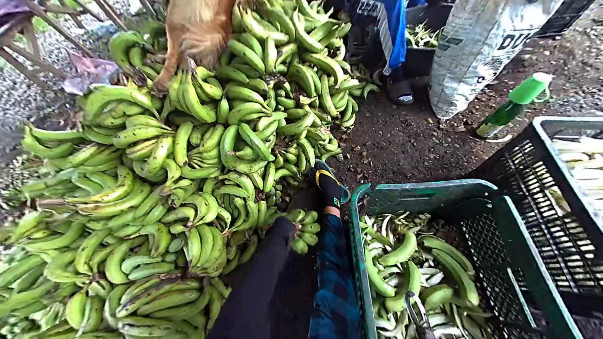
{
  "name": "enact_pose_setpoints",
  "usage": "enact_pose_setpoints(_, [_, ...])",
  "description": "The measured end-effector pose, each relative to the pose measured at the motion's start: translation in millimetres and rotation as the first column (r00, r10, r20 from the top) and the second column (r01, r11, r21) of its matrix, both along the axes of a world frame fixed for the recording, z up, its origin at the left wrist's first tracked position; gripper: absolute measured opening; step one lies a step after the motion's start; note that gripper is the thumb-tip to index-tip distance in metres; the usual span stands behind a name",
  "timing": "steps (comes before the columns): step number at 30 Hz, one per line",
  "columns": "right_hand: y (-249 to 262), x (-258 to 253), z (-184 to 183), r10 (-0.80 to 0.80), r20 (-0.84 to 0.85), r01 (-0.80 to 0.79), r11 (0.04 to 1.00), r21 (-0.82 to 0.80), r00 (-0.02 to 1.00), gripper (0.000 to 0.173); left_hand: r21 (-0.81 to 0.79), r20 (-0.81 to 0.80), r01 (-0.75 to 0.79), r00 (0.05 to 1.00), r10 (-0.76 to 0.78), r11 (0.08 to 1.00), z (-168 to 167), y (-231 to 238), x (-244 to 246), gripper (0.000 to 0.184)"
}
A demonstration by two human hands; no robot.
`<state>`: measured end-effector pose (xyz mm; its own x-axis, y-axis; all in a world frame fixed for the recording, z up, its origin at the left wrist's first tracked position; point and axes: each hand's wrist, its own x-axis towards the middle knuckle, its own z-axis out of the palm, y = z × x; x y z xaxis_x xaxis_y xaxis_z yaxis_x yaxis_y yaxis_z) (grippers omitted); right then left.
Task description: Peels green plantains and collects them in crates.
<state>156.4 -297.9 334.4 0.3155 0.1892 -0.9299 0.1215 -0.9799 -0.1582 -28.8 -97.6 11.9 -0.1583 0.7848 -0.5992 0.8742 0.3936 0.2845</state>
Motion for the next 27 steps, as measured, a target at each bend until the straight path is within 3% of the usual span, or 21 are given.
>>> enact_pose_setpoints(1, [-33.3,18.1,-40.9,-0.032,0.007,0.031,0.992,0.123,0.999,0.038,0.008,0.000,-0.014,1.000,0.014,1.000,20.0,-17.2,2.5,0.046])
enact_pose_setpoints(2, [-87.5,44.6,-111.4,0.000,0.015,-0.005,0.937,0.350,1.000,0.042,0.025,0.027,-0.034,0.999,0.034,0.999,39.3,-33.6,3.8,0.043])
enact_pose_setpoints(3, [-138.1,70.0,-194.7,0.007,0.034,-0.025,0.802,0.596,0.999,0.045,0.048,0.070,-0.047,0.997,0.043,0.998,58.5,-49.0,4.2,0.041])
enact_pose_setpoints(4, [-163.9,88.6,-249.2,-0.010,0.008,0.003,0.765,0.644,1.000,0.049,0.074,0.116,-0.039,0.993,0.030,0.996,80.2,-62.7,5.4,0.041])
enact_pose_setpoints(5, [-171.6,97.7,-271.8,-0.041,-0.012,0.040,0.801,0.598,0.999,0.051,0.109,0.159,-0.018,0.987,0.000,0.994,103.7,-75.0,8.2,0.041])
enact_pose_setpoints(7, [-164.8,98.7,-268.6,-0.148,-0.006,0.130,0.847,0.515,0.989,0.052,0.218,0.238,0.032,0.968,-0.085,0.975,146.5,-94.8,20.4,0.036])
enact_pose_setpoints(9, [-159.8,99.0,-245.2,-0.205,-0.009,0.180,0.835,0.520,0.979,0.055,0.355,0.322,0.054,0.930,-0.176,0.933,176.3,-107.9,41.4,0.032])
enact_pose_setpoints(12, [-174.2,110.6,-273.6,-0.331,-0.023,0.234,0.615,0.753,0.943,0.058,0.507,0.429,0.104,0.831,-0.355,0.856,198.9,-122.4,84.3,0.034])
enact_pose_setpoints(15, [-180.8,126.3,-307.9,-0.387,0.078,0.072,0.358,0.931,0.919,0.062,0.539,0.521,0.181,0.696,-0.495,0.822,180.4,-127.2,139.6,0.043])
enact_pose_setpoints(16, [-180.1,129.5,-299.4,-0.371,0.142,0.022,0.403,0.915,0.918,0.061,0.555,0.469,0.244,0.698,-0.541,0.795,162.2,-127.4,157.7,0.045])
enact_pose_setpoints(18, [-173.0,138.1,-256.6,-0.226,0.096,0.081,0.663,0.745,0.969,0.060,0.524,0.296,0.427,0.720,-0.628,0.737,111.6,-129.9,193.0,0.046])
enact_pose_setpoints(20, [-165.5,136.3,-291.4,-0.357,0.135,0.106,0.580,0.808,0.924,0.057,0.369,0.099,0.613,0.721,-0.685,0.699,77.6,-151.0,225.7,0.045])
enact_pose_setpoints(22, [-165.0,136.1,-299.8,-0.325,0.139,0.089,0.598,0.797,0.935,0.061,0.223,-0.017,0.742,0.652,-0.758,0.633,52.9,-173.0,246.6,0.043])
enact_pose_setpoints(24, [-163.1,137.9,-291.6,-0.261,0.180,0.046,0.677,0.735,0.948,0.061,0.140,-0.075,0.814,0.577,-0.813,0.564,61.7,-190.7,260.1,0.042])
enact_pose_setpoints(27, [-162.2,129.6,-278.2,-0.145,0.232,-0.024,0.800,0.599,0.962,0.059,0.058,-0.073,0.797,0.603,-0.794,0.601,78.7,-193.4,259.7,0.039])
